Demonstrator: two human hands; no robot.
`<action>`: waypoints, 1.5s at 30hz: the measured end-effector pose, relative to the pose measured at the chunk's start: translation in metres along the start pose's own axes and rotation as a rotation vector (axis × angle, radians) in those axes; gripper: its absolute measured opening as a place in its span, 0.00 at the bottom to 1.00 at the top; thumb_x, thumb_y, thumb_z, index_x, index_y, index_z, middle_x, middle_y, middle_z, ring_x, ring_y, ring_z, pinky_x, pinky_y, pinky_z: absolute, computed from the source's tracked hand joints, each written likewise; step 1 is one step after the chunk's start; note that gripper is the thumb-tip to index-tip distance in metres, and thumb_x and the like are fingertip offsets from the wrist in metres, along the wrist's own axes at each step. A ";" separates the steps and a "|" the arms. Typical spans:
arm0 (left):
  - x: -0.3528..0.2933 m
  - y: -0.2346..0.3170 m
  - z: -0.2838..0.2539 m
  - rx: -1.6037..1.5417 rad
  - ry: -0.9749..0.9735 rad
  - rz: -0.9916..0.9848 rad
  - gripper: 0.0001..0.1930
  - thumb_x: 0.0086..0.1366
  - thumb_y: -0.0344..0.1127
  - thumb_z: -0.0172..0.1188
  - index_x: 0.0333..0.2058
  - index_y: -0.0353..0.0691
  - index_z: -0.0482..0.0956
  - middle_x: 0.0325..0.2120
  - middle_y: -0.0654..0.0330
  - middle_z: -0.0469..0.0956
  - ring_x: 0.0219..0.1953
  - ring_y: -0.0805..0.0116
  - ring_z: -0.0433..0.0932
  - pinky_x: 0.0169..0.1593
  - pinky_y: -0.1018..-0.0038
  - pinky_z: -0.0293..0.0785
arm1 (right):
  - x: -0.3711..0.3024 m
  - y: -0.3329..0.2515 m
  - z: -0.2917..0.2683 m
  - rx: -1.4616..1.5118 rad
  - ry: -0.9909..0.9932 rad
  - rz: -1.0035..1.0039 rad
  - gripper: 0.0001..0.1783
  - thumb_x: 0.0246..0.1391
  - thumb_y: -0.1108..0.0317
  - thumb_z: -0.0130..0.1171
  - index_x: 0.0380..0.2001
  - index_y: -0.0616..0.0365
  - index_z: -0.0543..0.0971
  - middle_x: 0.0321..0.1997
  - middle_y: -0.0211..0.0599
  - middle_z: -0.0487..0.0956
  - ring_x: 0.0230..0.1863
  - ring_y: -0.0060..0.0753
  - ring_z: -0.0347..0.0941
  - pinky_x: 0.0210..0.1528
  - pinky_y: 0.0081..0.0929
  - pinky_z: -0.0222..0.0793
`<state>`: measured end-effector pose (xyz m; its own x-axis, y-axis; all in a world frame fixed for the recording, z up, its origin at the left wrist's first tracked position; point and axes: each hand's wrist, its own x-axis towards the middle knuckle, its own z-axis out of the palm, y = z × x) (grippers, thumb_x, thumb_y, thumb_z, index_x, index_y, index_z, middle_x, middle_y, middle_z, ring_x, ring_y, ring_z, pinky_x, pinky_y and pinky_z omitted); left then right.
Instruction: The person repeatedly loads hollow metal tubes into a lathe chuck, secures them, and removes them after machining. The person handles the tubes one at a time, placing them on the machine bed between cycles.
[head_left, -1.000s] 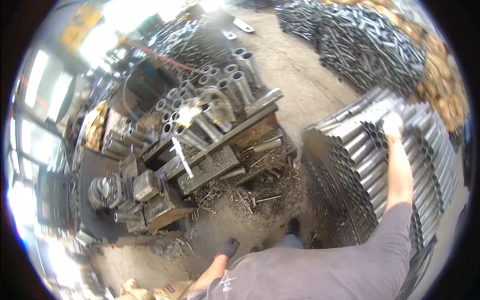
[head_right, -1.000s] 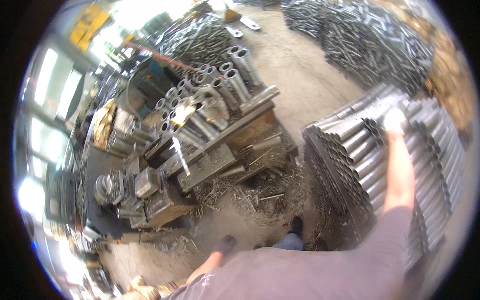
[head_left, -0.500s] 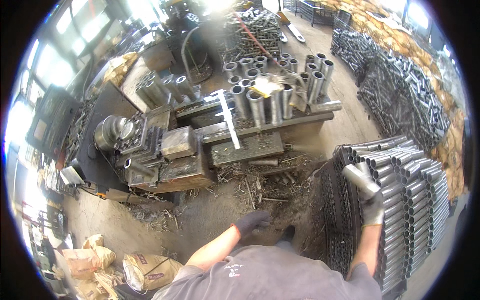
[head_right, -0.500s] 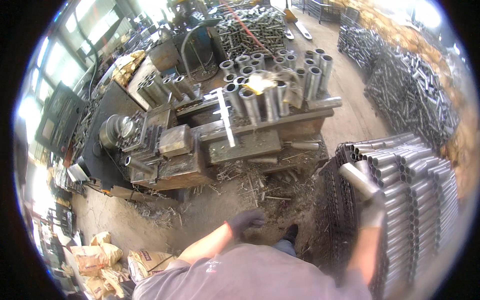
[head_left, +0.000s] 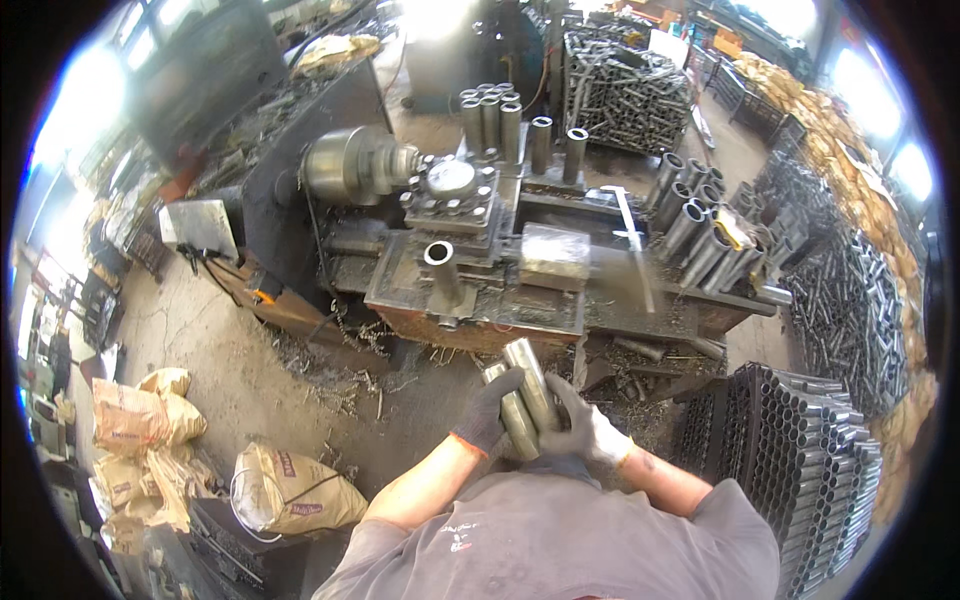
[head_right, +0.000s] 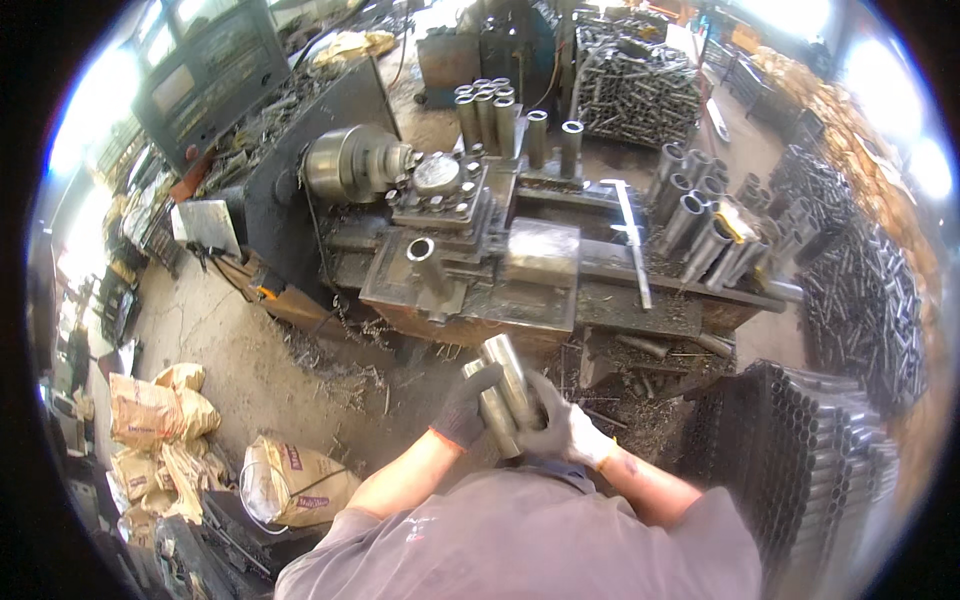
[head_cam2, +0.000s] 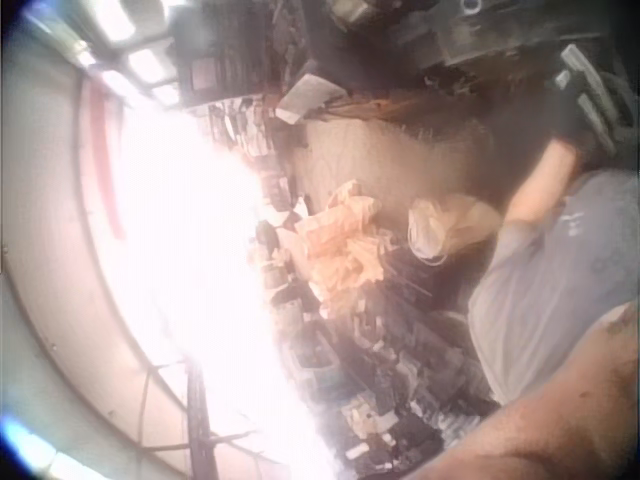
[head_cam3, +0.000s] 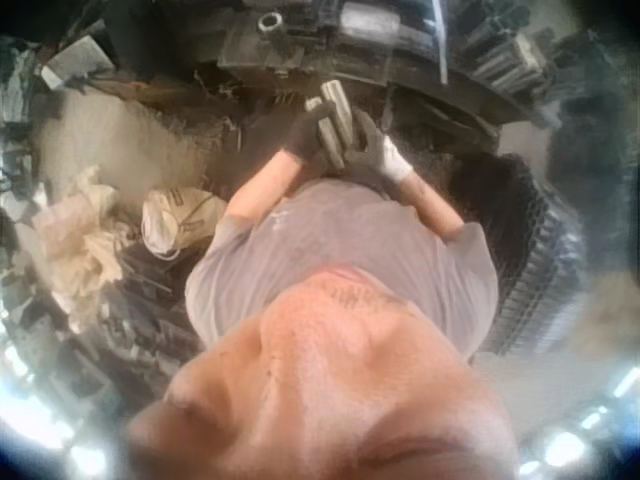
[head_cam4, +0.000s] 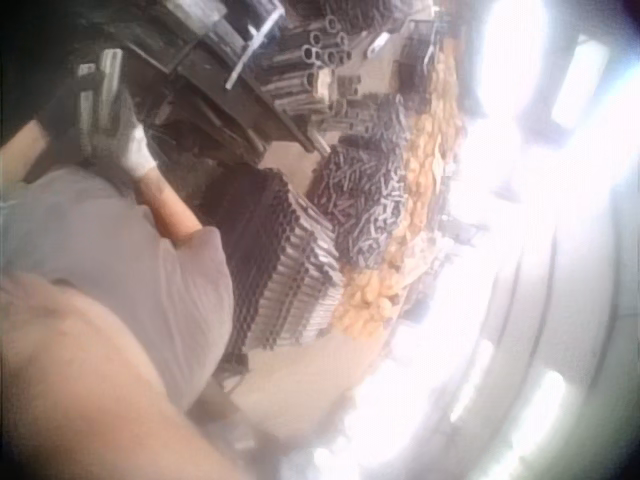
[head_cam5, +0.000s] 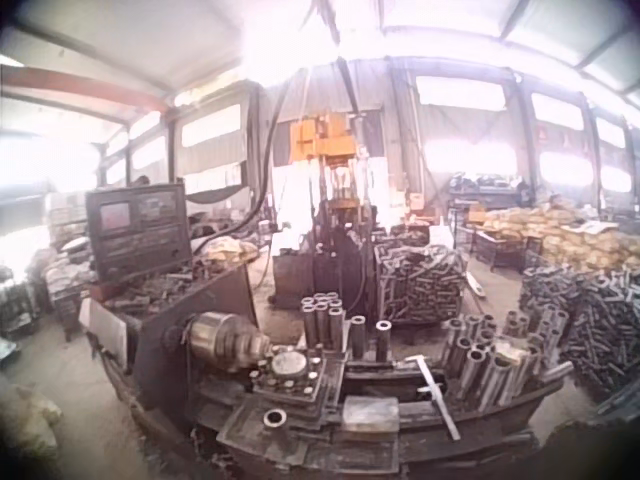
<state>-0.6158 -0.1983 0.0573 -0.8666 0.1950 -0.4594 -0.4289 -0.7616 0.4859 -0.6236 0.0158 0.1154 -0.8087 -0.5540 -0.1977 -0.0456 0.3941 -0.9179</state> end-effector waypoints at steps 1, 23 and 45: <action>-0.005 0.010 0.001 0.143 -0.065 0.038 0.18 0.71 0.41 0.66 0.55 0.38 0.79 0.45 0.54 0.84 0.45 0.62 0.85 0.53 0.65 0.84 | 0.024 -0.001 0.006 -0.052 -0.016 0.102 0.49 0.52 0.59 0.72 0.76 0.58 0.64 0.64 0.56 0.80 0.63 0.45 0.80 0.64 0.39 0.76; 0.114 0.294 -0.054 0.734 0.282 0.655 0.17 0.60 0.25 0.74 0.48 0.39 0.82 0.37 0.64 0.83 0.36 0.75 0.83 0.39 0.73 0.83 | 0.272 -0.025 0.052 -0.098 0.450 -0.307 0.25 0.48 0.65 0.78 0.50 0.56 0.82 0.41 0.49 0.88 0.42 0.49 0.89 0.43 0.40 0.84; -0.003 0.398 -0.435 1.263 1.454 1.006 0.27 0.82 0.54 0.50 0.60 0.33 0.78 0.57 0.46 0.82 0.53 0.49 0.84 0.56 0.54 0.79 | 0.451 -0.235 -0.058 -0.746 -0.139 -0.441 0.30 0.59 0.55 0.69 0.64 0.52 0.83 0.69 0.50 0.80 0.62 0.44 0.83 0.65 0.36 0.78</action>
<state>-0.6727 -0.7708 -0.0719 -0.3595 -0.8421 0.4020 -0.5012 0.5377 0.6780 -1.0120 -0.2839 0.2619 -0.5504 -0.8341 0.0375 -0.7479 0.4726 -0.4662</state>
